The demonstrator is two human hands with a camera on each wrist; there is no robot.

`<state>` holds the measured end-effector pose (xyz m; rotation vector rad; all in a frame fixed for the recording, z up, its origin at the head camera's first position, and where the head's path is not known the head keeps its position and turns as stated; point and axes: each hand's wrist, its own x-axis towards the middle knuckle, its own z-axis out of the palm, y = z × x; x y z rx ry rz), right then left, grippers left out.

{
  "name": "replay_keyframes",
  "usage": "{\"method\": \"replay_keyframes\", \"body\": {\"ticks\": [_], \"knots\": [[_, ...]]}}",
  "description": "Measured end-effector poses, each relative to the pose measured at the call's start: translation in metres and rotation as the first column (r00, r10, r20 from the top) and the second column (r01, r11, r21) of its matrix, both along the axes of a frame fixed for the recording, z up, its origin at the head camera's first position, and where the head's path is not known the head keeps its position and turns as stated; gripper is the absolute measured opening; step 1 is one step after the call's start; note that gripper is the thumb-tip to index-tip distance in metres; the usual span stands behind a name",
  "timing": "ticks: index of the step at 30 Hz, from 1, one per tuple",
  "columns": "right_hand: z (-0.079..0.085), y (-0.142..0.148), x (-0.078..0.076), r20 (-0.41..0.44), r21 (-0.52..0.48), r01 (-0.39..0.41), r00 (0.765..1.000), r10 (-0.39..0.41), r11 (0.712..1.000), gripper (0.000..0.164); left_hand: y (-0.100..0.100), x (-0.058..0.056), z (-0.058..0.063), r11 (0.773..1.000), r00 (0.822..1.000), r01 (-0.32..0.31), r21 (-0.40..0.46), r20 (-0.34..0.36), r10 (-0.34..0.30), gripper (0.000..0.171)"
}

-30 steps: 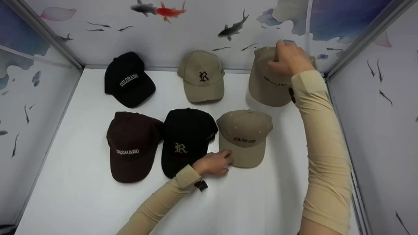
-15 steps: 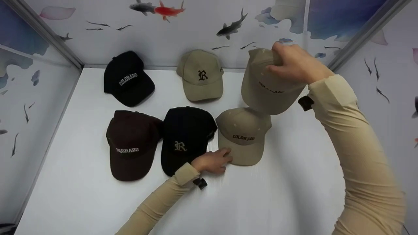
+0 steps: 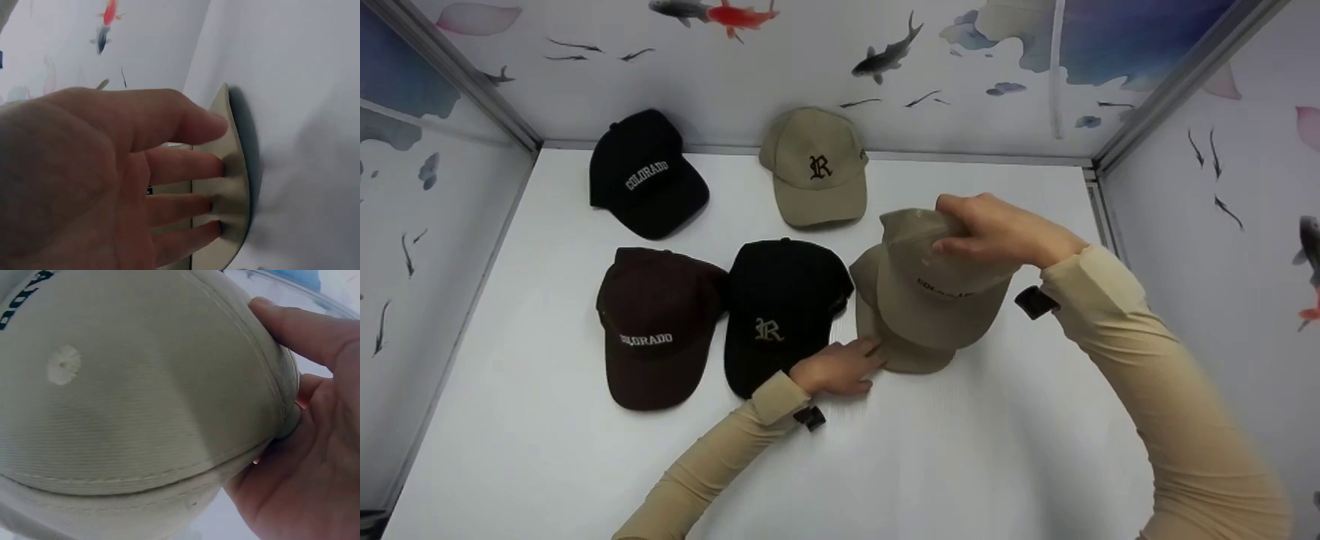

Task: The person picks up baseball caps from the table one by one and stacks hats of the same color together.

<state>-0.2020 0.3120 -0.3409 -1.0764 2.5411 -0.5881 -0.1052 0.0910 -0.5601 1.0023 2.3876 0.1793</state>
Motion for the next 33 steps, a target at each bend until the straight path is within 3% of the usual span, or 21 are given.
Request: {"method": "replay_keyframes", "body": {"ticks": [5, 11, 18, 26, 33], "knots": [[-0.028, -0.003, 0.003, 0.089, -0.009, -0.053, 0.995, 0.054, 0.999, 0.021, -0.009, 0.000, 0.007, 0.997, 0.999, 0.032, 0.065, -0.032, -0.030, 0.040], [-0.055, -0.012, 0.004, 0.211, 0.016, -0.063, 0.976, 0.058, 0.998, 0.019, -0.021, -0.002, 0.025, 0.989, 0.995, 0.075, 0.131, -0.067, -0.067, 0.021], [-0.082, -0.025, -0.001, 0.269, 0.022, -0.120, 0.957, 0.109, 0.993, 0.023, -0.026, -0.005, 0.036, 0.968, 0.983, 0.138, 0.208, -0.147, -0.109, 0.023], [-0.108, -0.030, -0.019, 0.253, 0.003, -0.090, 0.964, 0.087, 0.996, 0.017, -0.017, -0.009, 0.020, 0.969, 0.982, 0.153, 0.196, -0.143, -0.126, 0.020], [-0.120, -0.034, -0.025, 0.180, 0.050, 0.071, 0.980, -0.079, 0.996, 0.031, -0.014, -0.010, 0.002, 0.984, 0.988, 0.112, 0.140, -0.121, -0.095, 0.030]]}}
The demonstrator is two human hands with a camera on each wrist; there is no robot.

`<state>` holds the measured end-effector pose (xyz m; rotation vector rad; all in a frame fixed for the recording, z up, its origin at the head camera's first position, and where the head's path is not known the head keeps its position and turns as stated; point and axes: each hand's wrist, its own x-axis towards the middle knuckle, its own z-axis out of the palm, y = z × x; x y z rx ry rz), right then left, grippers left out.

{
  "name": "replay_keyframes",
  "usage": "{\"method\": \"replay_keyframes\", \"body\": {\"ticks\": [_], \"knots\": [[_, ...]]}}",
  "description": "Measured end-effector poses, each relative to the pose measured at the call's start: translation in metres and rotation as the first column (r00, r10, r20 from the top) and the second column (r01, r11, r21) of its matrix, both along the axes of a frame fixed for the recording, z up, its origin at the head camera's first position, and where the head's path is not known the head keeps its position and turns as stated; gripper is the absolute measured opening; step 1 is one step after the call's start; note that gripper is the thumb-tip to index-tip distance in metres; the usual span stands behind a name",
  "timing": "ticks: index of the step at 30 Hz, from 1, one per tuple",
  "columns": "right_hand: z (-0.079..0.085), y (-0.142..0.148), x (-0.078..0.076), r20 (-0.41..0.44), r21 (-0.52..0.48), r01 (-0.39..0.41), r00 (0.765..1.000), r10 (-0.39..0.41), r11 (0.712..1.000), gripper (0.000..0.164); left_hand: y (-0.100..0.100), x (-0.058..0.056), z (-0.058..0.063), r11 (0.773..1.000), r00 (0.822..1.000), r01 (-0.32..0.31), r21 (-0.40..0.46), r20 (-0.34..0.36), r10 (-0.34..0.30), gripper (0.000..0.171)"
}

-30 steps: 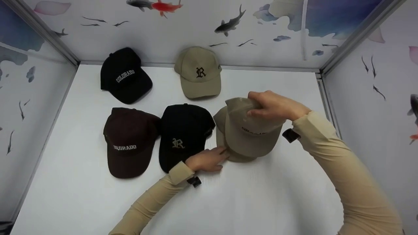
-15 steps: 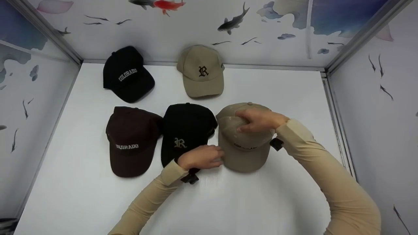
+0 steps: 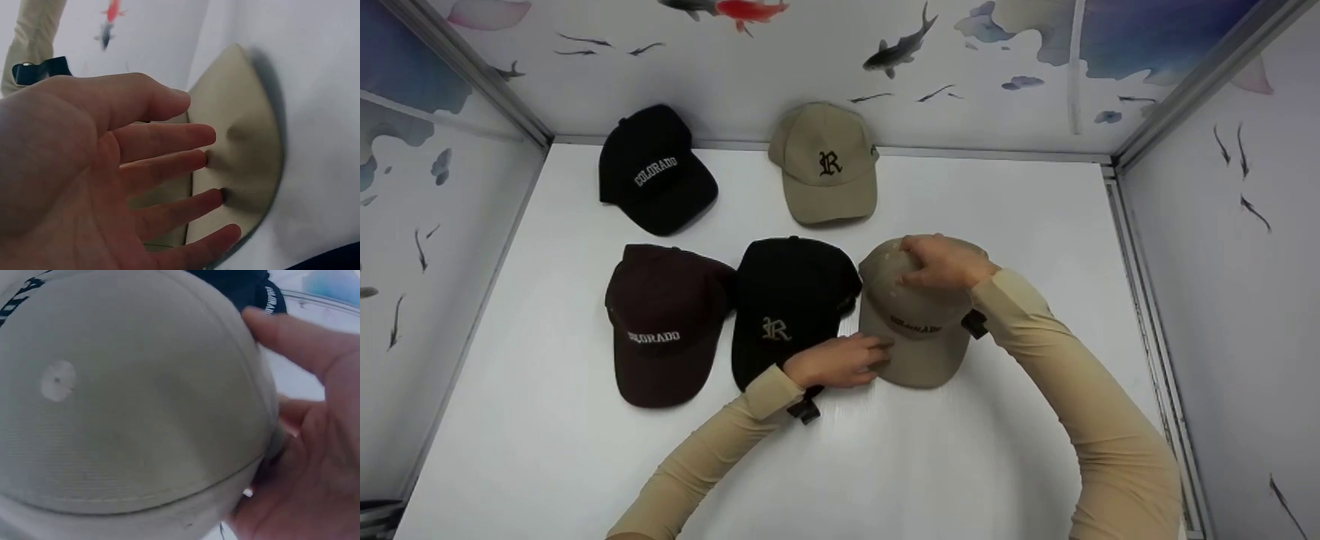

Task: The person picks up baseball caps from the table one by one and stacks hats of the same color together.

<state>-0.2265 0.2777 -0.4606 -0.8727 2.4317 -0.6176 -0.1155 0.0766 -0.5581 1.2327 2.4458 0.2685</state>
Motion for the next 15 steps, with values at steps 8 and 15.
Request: {"method": "replay_keyframes", "body": {"ticks": [8, 15], "knots": [[-0.009, 0.002, 0.009, -0.186, 0.125, 0.183, 0.970, -0.159, 0.975, 0.050, 0.001, 0.001, -0.005, 1.000, 1.000, 0.005, -0.011, -0.025, -0.005, 0.029], [-0.022, 0.006, 0.010, -0.166, 0.153, 0.297, 0.948, -0.272, 0.942, 0.065, 0.001, 0.002, -0.008, 1.000, 1.000, -0.001, 0.006, -0.015, 0.001, 0.031]]}}
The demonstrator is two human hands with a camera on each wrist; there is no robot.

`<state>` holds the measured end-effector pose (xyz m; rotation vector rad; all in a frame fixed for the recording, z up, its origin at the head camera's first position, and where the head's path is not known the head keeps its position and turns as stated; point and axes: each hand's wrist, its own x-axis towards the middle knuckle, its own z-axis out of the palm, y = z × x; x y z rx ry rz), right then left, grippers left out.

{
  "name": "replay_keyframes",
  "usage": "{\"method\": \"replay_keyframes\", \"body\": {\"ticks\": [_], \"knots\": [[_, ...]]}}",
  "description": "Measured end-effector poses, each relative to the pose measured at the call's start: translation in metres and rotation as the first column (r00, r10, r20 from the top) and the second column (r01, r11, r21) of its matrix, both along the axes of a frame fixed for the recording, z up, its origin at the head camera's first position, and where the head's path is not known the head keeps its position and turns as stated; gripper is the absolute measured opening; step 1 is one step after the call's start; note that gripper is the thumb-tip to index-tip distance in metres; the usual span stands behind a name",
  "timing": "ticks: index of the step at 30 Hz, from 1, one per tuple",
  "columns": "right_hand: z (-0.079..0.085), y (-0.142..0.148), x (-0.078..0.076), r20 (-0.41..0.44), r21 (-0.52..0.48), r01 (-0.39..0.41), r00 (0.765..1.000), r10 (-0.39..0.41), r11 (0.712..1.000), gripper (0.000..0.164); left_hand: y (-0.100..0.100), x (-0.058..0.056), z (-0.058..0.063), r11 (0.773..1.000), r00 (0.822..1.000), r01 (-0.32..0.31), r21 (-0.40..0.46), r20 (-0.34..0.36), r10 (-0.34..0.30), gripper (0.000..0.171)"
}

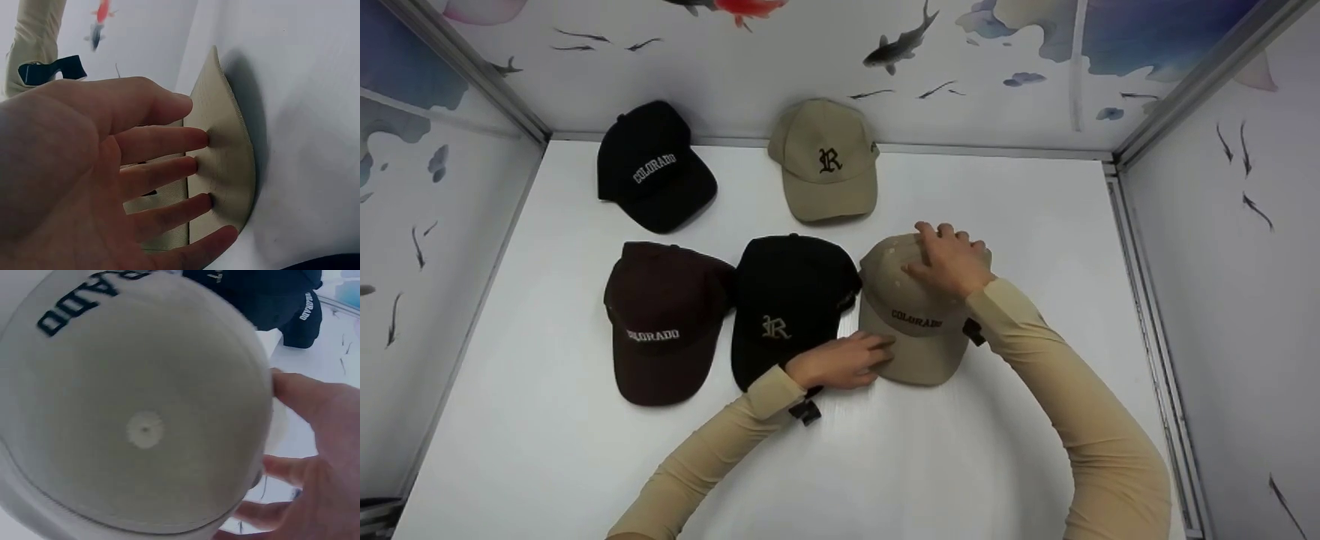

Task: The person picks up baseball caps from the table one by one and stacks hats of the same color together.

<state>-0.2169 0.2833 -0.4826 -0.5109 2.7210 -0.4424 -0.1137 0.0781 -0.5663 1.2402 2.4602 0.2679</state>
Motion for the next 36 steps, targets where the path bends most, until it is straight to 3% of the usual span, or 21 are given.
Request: {"method": "replay_keyframes", "body": {"ticks": [10, 16, 19, 26, 31, 36], "knots": [[-0.006, 0.007, 0.002, -0.075, -0.055, 0.010, 0.997, -0.014, 0.998, 0.062, 0.000, -0.001, 0.001, 0.997, 1.000, 0.019, -0.073, 0.014, -0.018, 0.038], [-0.010, 0.014, 0.026, -0.243, -0.192, 0.007, 0.969, -0.054, 0.981, 0.058, -0.006, -0.005, 0.010, 0.998, 1.000, 0.016, -0.063, 0.022, -0.015, 0.042], [-0.018, 0.024, 0.042, -0.275, -0.261, 0.034, 0.955, -0.108, 0.965, 0.059, -0.008, -0.011, 0.019, 0.999, 1.000, 0.025, -0.039, 0.003, -0.025, 0.037], [-0.036, 0.049, 0.073, -0.209, -0.352, 0.166, 0.945, -0.250, 0.921, 0.067, -0.009, -0.047, 0.057, 0.997, 1.000, 0.025, -0.075, 0.008, -0.024, 0.041], [-0.047, 0.059, 0.100, -0.145, -0.433, 0.268, 0.922, -0.360, 0.861, 0.078, -0.012, -0.074, 0.081, 0.993, 1.000, -0.008, -0.118, -0.020, 0.006, 0.040], [-0.064, 0.062, 0.125, -0.063, -0.443, 0.324, 0.919, -0.389, 0.836, 0.077, -0.015, -0.104, 0.098, 0.991, 0.999, -0.032, -0.127, 0.000, 0.032, 0.039]]}}
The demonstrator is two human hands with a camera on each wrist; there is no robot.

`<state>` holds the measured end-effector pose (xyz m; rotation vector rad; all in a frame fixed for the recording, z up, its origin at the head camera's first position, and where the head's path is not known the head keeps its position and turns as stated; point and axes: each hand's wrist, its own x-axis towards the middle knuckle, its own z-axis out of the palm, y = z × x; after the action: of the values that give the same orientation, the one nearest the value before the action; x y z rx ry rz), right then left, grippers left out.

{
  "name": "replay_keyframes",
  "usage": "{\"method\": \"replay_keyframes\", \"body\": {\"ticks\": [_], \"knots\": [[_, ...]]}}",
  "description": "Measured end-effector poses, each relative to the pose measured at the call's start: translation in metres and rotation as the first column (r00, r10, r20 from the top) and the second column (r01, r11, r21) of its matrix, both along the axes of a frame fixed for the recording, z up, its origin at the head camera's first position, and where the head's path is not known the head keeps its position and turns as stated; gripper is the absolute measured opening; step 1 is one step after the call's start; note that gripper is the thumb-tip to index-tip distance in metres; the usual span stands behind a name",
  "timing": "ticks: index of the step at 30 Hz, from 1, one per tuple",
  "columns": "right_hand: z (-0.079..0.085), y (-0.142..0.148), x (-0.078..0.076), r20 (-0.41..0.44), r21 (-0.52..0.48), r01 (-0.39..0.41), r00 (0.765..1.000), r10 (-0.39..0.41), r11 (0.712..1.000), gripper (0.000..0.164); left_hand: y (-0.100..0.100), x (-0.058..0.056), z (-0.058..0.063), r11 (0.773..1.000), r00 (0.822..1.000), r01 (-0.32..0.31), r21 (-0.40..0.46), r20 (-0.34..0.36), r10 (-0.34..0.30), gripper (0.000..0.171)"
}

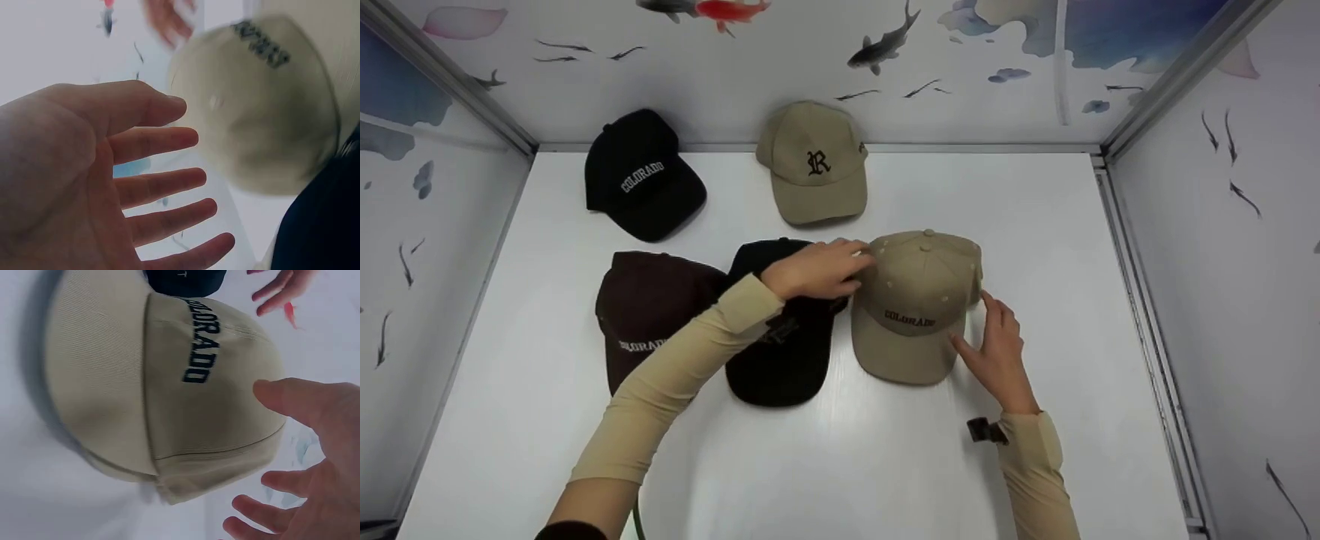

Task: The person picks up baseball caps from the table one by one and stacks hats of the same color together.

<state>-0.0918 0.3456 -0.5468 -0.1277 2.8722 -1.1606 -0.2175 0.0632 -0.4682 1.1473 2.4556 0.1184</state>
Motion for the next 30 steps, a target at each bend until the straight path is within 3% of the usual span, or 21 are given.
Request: {"method": "replay_keyframes", "body": {"ticks": [5, 8, 11, 14, 16, 19, 20, 22, 25, 26, 27, 30], "knots": [[-0.015, -0.001, 0.018, 0.066, -0.023, -0.014, 0.998, 0.016, 1.000, 0.074, -0.007, -0.040, 0.008, 0.996, 0.995, -0.085, -0.005, 0.043, 0.085, 0.037], [-0.021, 0.001, 0.029, 0.106, -0.017, -0.014, 0.994, 0.016, 1.000, 0.072, -0.014, -0.062, 0.009, 0.987, 0.986, -0.155, -0.050, 0.055, 0.158, 0.024], [-0.023, 0.004, 0.039, 0.146, -0.004, -0.012, 0.989, 0.012, 1.000, 0.068, -0.022, -0.083, 0.008, 0.970, 0.971, -0.221, -0.100, 0.071, 0.229, 0.020], [-0.024, 0.004, 0.044, 0.169, -0.011, -0.016, 0.985, 0.017, 1.000, 0.063, -0.029, -0.103, 0.006, 0.946, 0.944, -0.291, -0.144, 0.117, 0.308, 0.031], [-0.026, 0.002, 0.046, 0.170, -0.022, -0.020, 0.985, 0.023, 1.000, 0.059, -0.034, -0.116, -0.003, 0.926, 0.923, -0.336, -0.172, 0.133, 0.360, 0.038], [-0.030, -0.002, 0.045, 0.137, -0.054, -0.023, 0.990, 0.030, 0.998, 0.055, -0.040, -0.131, -0.025, 0.907, 0.913, -0.367, -0.204, 0.107, 0.394, 0.034], [-0.031, -0.004, 0.045, 0.120, -0.065, -0.025, 0.992, 0.032, 0.998, 0.054, -0.042, -0.140, -0.044, 0.913, 0.921, -0.359, -0.192, 0.085, 0.380, 0.030], [-0.034, -0.008, 0.044, 0.081, -0.083, -0.033, 0.996, 0.040, 0.996, 0.053, -0.042, -0.150, -0.064, 0.914, 0.931, -0.334, -0.230, 0.074, 0.358, 0.028], [-0.037, -0.011, 0.043, 0.030, -0.089, -0.046, 0.998, 0.048, 0.995, 0.052, -0.039, -0.160, -0.082, 0.909, 0.929, -0.310, -0.280, 0.114, 0.352, 0.037], [-0.038, -0.012, 0.042, 0.023, -0.090, -0.047, 0.999, 0.049, 0.995, 0.052, -0.039, -0.162, -0.084, 0.906, 0.926, -0.306, -0.293, 0.127, 0.354, 0.041], [-0.039, -0.013, 0.042, 0.016, -0.090, -0.048, 0.999, 0.049, 0.995, 0.051, -0.037, -0.159, -0.075, 0.892, 0.915, -0.310, -0.329, 0.154, 0.374, 0.046], [-0.040, -0.017, 0.041, 0.032, -0.092, -0.052, 0.998, 0.056, 0.994, 0.050, -0.039, -0.161, -0.076, 0.883, 0.893, -0.314, -0.349, 0.206, 0.399, 0.052]]}}
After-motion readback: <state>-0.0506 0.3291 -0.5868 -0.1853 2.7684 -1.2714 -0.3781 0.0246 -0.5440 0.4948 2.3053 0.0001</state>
